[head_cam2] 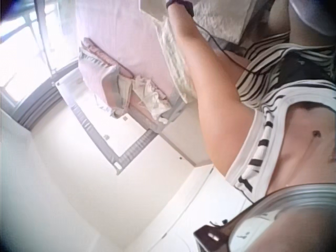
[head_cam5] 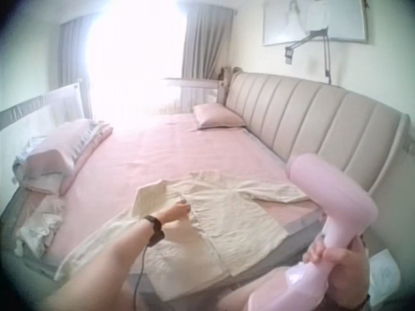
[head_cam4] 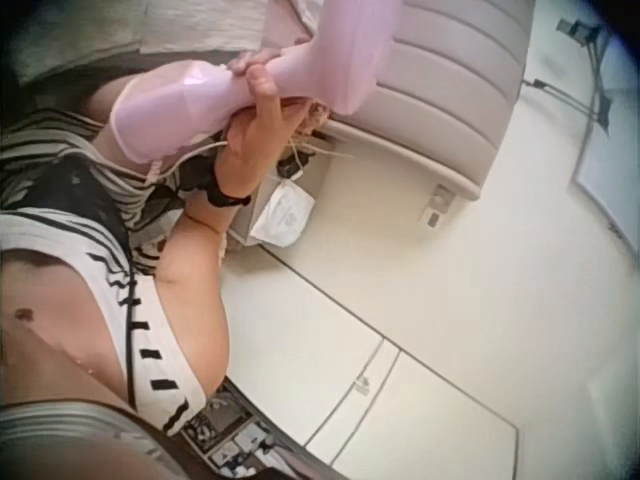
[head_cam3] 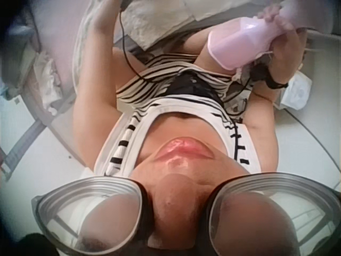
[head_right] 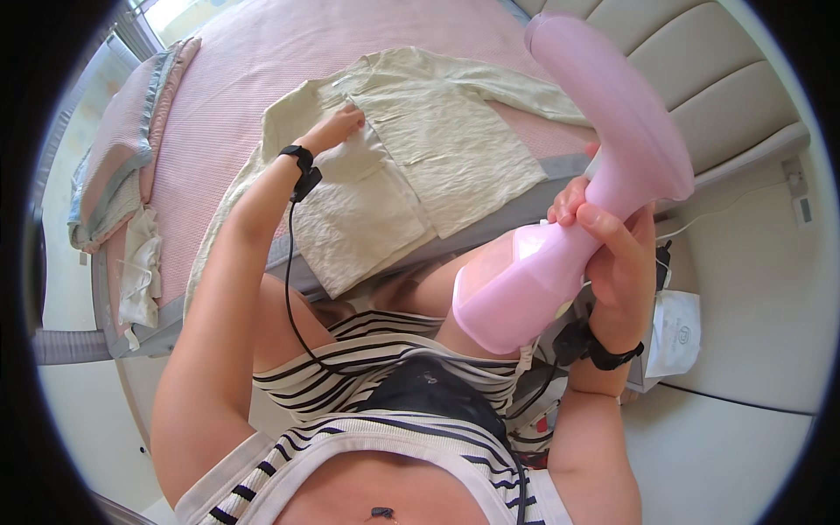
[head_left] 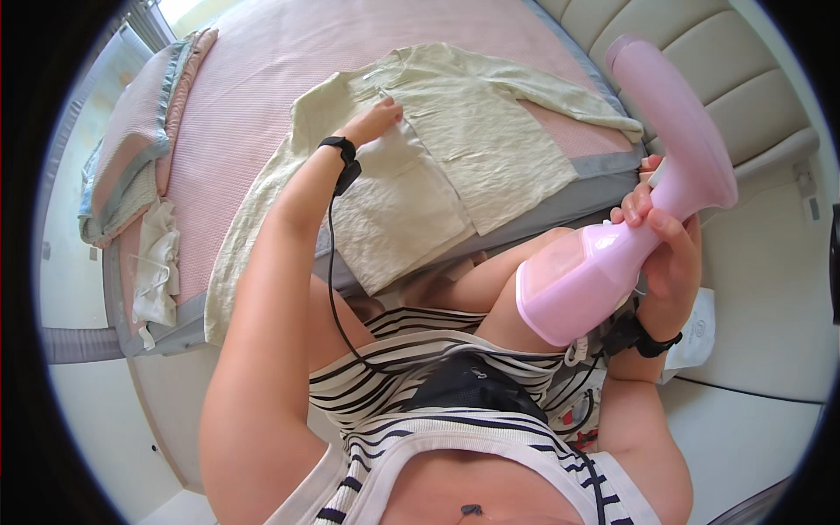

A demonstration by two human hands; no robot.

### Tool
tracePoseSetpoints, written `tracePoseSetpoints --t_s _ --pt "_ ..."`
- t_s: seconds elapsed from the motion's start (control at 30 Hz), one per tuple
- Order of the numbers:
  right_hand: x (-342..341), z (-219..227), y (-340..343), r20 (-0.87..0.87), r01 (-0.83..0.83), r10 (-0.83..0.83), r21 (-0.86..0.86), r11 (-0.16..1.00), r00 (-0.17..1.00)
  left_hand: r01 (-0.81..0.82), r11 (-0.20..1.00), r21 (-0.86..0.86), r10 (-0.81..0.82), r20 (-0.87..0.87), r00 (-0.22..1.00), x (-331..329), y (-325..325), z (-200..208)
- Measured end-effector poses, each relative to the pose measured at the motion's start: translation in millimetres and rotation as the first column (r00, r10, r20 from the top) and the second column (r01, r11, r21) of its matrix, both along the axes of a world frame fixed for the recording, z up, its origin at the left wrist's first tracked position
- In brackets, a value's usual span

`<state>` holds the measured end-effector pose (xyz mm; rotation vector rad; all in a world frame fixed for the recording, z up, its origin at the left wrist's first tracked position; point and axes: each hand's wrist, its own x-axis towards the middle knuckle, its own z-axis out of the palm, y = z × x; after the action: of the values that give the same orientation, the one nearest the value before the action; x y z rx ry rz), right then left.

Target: Using a handheld garment steamer to remove wrinkles from a shirt laid on a bed.

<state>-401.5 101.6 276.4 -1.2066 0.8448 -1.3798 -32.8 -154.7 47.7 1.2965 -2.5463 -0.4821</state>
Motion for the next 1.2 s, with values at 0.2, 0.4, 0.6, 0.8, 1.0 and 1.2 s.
tracePoseSetpoints --t_s 0.2,0.4,0.6,0.8,1.0,1.2 --pt "-4.9 4.5 4.1 0.01 0.005 -0.006 0.048 0.999 1.0 -0.149 0.982 -0.119 0.112 -0.269 0.957 -11.2 -5.0 -29.1" --pt "-10.9 0.6 3.7 -0.027 0.035 -0.034 0.044 0.998 0.999 0.112 0.98 -0.167 -0.105 0.052 0.993 -59.4 31.5 2.4" --pt "2.8 -1.7 -1.3 -0.004 -0.027 0.028 0.058 0.998 1.0 0.136 0.987 0.087 -0.158 0.341 0.927 -69.0 49.3 -17.6" --pt "23.5 5.4 -4.5 -0.04 -0.041 0.044 0.056 0.998 0.998 0.177 0.98 0.086 -0.184 0.073 0.98 -69.5 39.8 -7.3" --pt "77.9 10.1 -33.1 -0.064 -0.093 0.097 0.07 0.993 0.993 -0.385 0.896 -0.221 0.421 0.146 0.895 16.6 6.4 18.1" --pt "145.8 -11.2 -92.7 0.093 -0.4 0.39 0.126 0.908 0.916 -0.782 0.54 -0.31 0.753 -0.238 0.614 114.4 21.8 20.2"
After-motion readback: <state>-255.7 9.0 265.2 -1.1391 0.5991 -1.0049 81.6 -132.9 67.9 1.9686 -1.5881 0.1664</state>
